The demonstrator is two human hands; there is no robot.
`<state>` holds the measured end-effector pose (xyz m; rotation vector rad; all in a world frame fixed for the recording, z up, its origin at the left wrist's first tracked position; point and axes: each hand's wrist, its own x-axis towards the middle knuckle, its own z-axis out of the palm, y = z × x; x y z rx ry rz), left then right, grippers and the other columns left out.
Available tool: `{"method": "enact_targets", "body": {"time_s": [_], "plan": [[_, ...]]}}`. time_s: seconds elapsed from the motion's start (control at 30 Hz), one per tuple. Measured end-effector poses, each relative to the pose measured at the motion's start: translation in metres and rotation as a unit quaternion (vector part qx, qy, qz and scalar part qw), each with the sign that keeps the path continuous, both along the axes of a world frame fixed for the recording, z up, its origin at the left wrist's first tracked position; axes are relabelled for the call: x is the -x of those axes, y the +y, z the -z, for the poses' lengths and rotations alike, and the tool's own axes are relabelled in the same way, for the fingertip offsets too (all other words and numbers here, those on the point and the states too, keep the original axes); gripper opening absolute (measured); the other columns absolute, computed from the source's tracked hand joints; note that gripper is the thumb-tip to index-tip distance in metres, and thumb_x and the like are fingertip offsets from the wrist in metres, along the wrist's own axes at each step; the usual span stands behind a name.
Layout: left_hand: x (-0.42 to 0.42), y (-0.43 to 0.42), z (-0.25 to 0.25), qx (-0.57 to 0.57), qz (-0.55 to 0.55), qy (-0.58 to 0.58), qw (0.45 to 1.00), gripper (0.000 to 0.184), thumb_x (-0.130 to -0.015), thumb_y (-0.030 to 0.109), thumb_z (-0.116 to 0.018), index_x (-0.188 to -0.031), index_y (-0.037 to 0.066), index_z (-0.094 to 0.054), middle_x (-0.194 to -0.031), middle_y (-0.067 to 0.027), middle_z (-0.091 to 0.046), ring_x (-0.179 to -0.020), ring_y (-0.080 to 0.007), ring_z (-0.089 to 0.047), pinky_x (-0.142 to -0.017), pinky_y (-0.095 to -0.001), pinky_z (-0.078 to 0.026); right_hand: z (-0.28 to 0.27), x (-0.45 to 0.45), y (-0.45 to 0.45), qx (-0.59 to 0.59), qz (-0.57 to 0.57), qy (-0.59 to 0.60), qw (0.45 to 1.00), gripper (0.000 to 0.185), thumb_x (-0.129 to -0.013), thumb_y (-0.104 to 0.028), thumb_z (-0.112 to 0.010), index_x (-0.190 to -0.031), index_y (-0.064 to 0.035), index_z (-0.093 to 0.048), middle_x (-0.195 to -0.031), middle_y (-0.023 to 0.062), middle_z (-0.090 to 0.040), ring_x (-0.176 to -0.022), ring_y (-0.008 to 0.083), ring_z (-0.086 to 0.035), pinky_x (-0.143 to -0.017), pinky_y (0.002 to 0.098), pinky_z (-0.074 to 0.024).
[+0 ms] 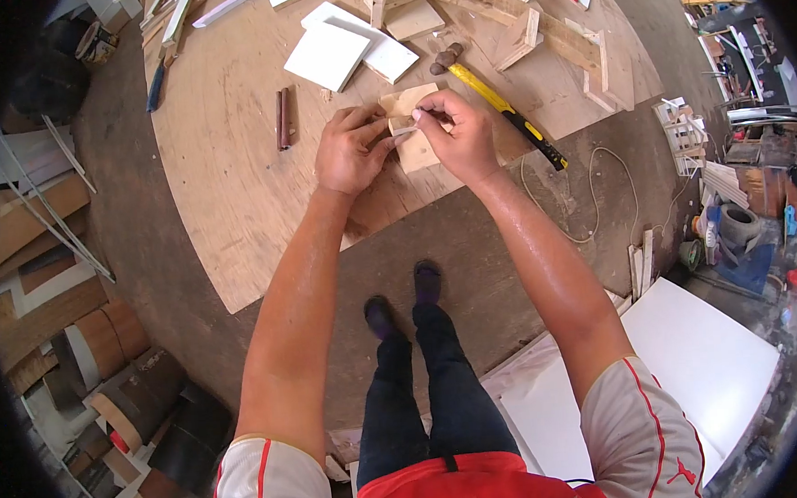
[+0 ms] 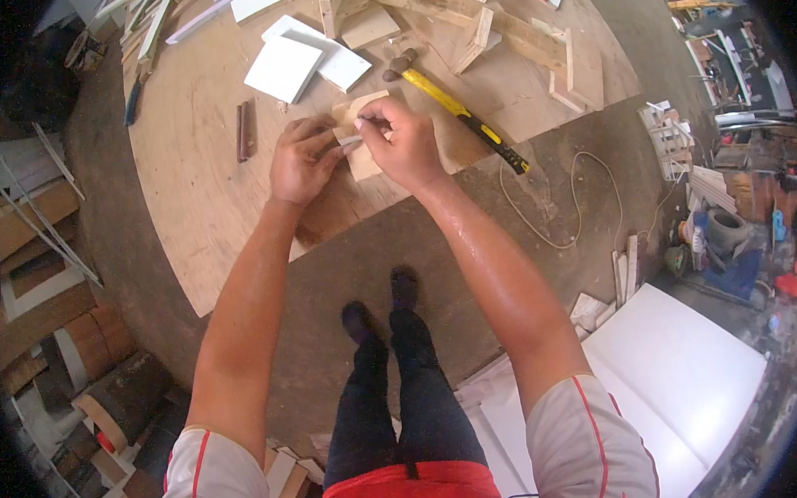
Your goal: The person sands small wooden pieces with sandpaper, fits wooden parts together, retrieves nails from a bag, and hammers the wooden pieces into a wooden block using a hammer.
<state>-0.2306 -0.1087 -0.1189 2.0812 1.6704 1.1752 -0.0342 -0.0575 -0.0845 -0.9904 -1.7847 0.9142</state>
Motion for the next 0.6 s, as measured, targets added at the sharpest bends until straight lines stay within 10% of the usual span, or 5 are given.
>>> {"method": "enact_targets", "body": {"time_s": [0.6], "plan": [[-0.001, -0.001, 0.002, 0.024, -0.014, -0.024, 0.999, 0.034, -0.077, 0.014, -0.088, -0.11, 0.009, -0.083, -0.122, -0.0115, -0.075, -0.111, -0.0329, -0.067, -0.098, -0.0424, -0.056, -0.013, 0.001, 0.001, -0.024, -0.027, -0.018, 0.999, 0.01, -0.095, -0.006, -0.074, -0.103, 0.0009, -0.074, -0.091, 0.0137, -0.078, -0.082, 0.0195, -0.077, -0.072, 0.032, -0.0591]]}}
